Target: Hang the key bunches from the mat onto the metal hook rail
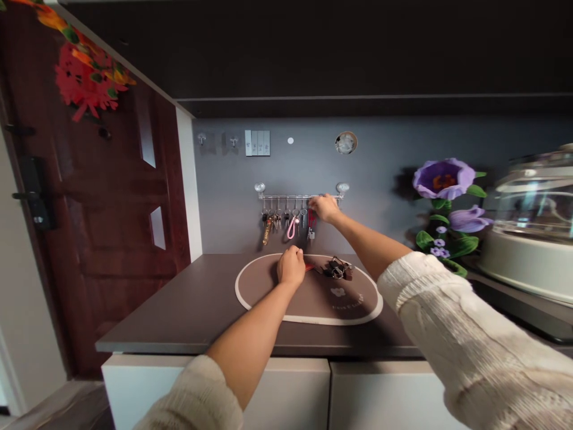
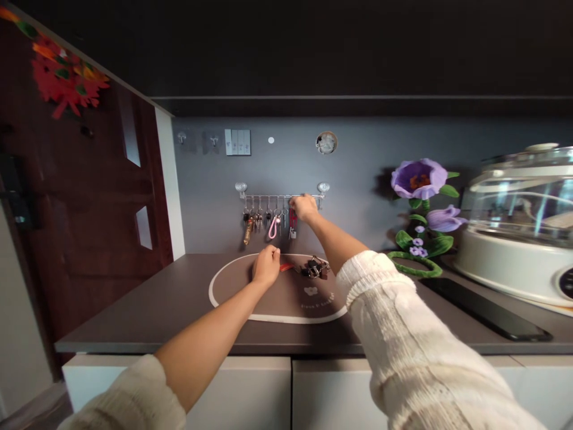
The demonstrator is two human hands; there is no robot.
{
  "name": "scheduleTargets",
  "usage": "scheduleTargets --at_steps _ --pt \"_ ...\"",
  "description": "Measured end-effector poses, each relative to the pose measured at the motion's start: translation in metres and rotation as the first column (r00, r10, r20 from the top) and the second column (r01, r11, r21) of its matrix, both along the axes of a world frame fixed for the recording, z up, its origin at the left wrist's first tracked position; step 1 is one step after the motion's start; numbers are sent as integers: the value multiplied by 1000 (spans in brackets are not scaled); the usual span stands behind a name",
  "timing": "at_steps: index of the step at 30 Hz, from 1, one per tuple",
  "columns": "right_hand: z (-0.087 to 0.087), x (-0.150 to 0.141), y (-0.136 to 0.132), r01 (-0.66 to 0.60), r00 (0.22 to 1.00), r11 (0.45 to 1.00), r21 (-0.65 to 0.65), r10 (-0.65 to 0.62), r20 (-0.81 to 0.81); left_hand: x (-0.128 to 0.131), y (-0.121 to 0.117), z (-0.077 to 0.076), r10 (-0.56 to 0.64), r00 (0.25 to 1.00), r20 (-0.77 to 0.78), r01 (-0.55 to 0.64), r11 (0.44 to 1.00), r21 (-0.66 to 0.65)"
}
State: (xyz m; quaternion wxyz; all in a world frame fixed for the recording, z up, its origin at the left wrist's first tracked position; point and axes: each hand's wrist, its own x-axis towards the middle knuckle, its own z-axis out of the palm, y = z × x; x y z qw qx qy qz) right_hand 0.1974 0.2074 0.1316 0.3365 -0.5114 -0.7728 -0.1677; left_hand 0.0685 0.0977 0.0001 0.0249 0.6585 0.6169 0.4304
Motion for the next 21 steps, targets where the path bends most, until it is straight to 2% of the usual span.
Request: scheduleTargets --at_steps 3,5,9,12,16,21 --pt "4 1 -8 48 998 998 30 -49 43 0 2 -1 -13 1000 -2 13 1000 7" --pt "9 2 -17 36 999 998 57 -38 36 -1 2 -2 -27 1000 -5 27 999 17" --pt "16 5 -43 -12 999 994 105 17 -47 -1 3 -4 -54 999 -9 54 998 43" --pt "14 8 -64 -99 982 991 86 111 -151 -1 2 -5 -104 994 -19 105 992 72" --pt "-4 15 -89 -158 937 987 23 158 -310 -1 1 -6 -186 982 -36 189 976 106" --pt "-49 29 -107 -194 877 977 -85 133 -462 -2 1 -6 -277 958 -72 284 950 132"
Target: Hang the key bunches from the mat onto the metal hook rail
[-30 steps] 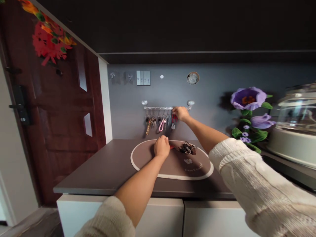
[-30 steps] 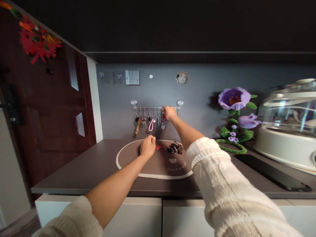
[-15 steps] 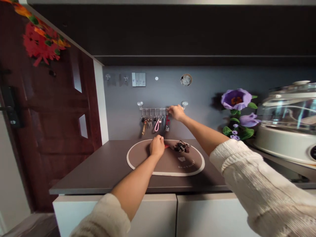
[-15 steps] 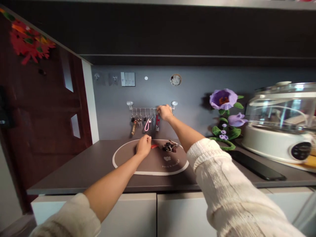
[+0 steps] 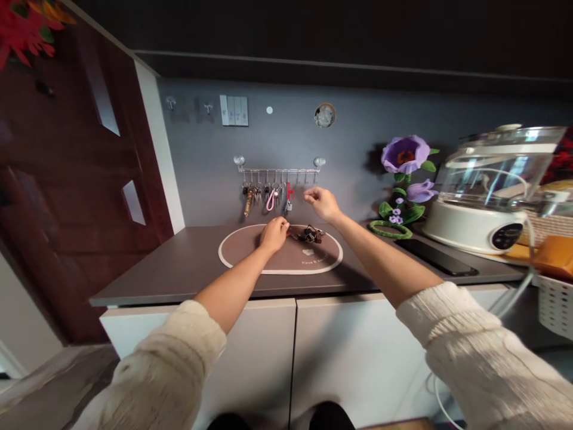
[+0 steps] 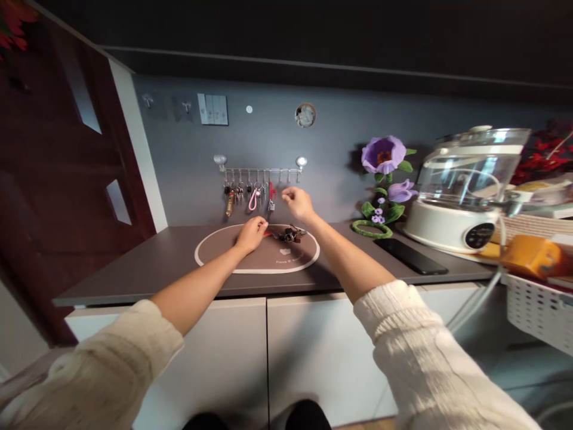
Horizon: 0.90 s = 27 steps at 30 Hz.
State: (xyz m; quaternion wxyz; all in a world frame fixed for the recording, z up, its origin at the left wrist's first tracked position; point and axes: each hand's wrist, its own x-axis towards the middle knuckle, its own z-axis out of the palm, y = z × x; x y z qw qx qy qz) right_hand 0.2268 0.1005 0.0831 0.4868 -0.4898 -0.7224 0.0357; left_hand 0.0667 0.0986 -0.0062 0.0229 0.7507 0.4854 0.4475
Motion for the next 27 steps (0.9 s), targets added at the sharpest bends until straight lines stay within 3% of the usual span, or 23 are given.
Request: scheduleTargets --at_steps 5,9,18,27 --pt "-49 15 -7 28 998 992 -121 -34 -52 0 1 -2 -37 999 -25 37 999 12" --pt "-72 24 -13 50 999 981 -187 -46 23 0 2 -3 -67 997 -36 67 998 15" --pt "-76 30 -9 159 918 970 -183 -77 388 -1 2 -2 -101 989 -105 100 995 -10" --pt "-72 29 -12 117 926 958 -263 -9 377 0 2 -2 -165 975 -146 168 986 7"
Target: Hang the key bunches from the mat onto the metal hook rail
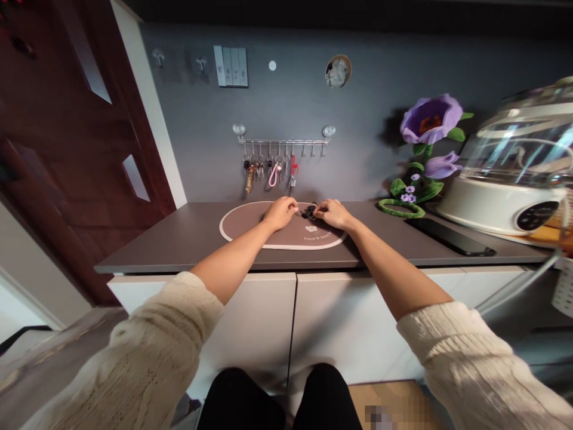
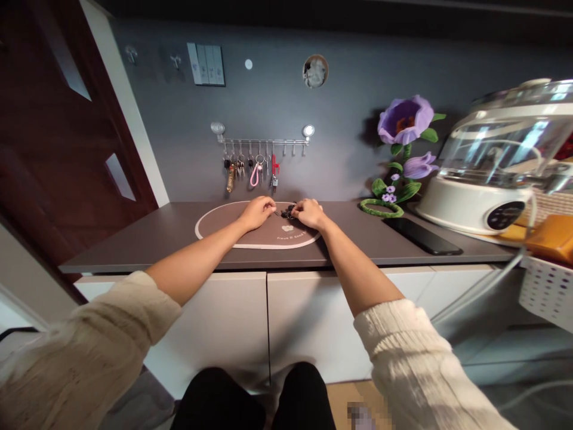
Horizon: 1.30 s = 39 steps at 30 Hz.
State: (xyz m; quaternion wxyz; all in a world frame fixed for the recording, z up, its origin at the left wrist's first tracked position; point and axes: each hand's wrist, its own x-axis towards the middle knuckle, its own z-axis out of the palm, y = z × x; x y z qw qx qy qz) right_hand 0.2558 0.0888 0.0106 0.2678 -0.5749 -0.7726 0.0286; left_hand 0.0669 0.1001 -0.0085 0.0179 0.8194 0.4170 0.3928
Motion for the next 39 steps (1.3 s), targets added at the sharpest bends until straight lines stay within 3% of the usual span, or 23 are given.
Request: scheduleTargets --at_steps 7,16,21,28,32,39 --pt "-3 1 2 -161 969 987 10 160 -189 2 -3 0 -27 1000 -11 27 1000 -7" --pt "-4 1 7 -381 849 917 120 399 -345 8 -7 3 -107 994 14 106 994 31" --pt "-3 -2 7 -434 785 890 138 448 -428 10 -9 3 -181 982 52 181 983 -6" --pt "-4 -7 5 -475 692 870 135 464 -554 11 -8 2 -182 975 127 193 978 -81" --pt "-3 -7 5 -460 707 880 121 445 -550 11 -10 4 -197 961 192 219 971 -101" --pt "-5 -6 7 -350 817 934 66 339 -466 10 -6 4 -178 953 247 200 977 -70"
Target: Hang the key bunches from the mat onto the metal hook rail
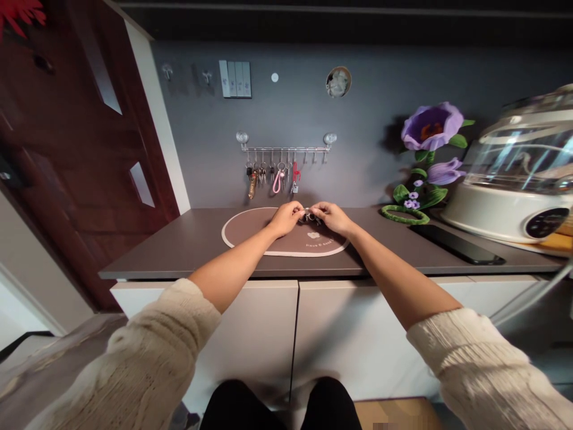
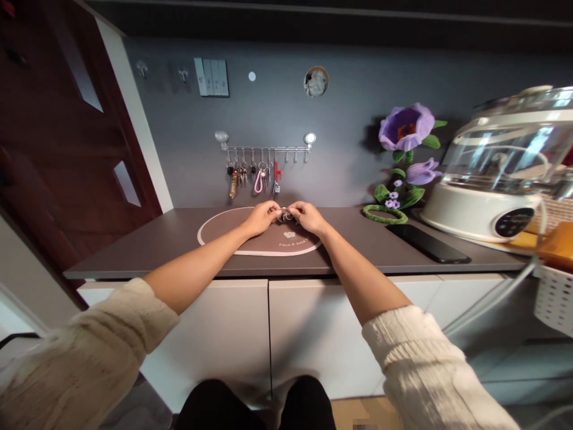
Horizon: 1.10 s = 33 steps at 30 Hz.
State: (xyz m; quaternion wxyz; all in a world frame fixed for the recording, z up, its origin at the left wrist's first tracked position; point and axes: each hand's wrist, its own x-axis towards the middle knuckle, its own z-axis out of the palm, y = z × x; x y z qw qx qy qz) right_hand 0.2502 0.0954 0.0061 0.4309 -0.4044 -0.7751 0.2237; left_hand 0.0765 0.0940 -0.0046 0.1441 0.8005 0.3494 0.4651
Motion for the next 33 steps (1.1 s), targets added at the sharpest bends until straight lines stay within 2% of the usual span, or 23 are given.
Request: scheduleTargets --at_steps 3,7,12,17,20,28,33 --pt "-1 -1 -2 57 997 996 -64 -54 48 -1 6 -3 15 1000 26 -16 999 28" --pt "1 -2 -5 83 996 989 -122 -80 28 -2 9 -4 38 997 73 -41 999 31" --pt "5 -2 -9 -4 991 995 -99 -9 -135 0 6 -3 51 991 127 -51 999 -2" --pt "6 -5 -9 -125 935 987 -104 83 -345 2 5 -2 15 992 125 -12 1000 -24" --pt "6 -9 -9 -152 913 983 -98 102 -396 3 4 -2 2 991 136 1 1000 -21" --pt "17 -14 -14 -103 910 992 -77 63 -411 4 1 0 -31 986 164 37 999 -34" --pt "28 -12 -12 -48 916 995 -90 8 -401 3 5 -3 23 986 162 -20 1000 -17"
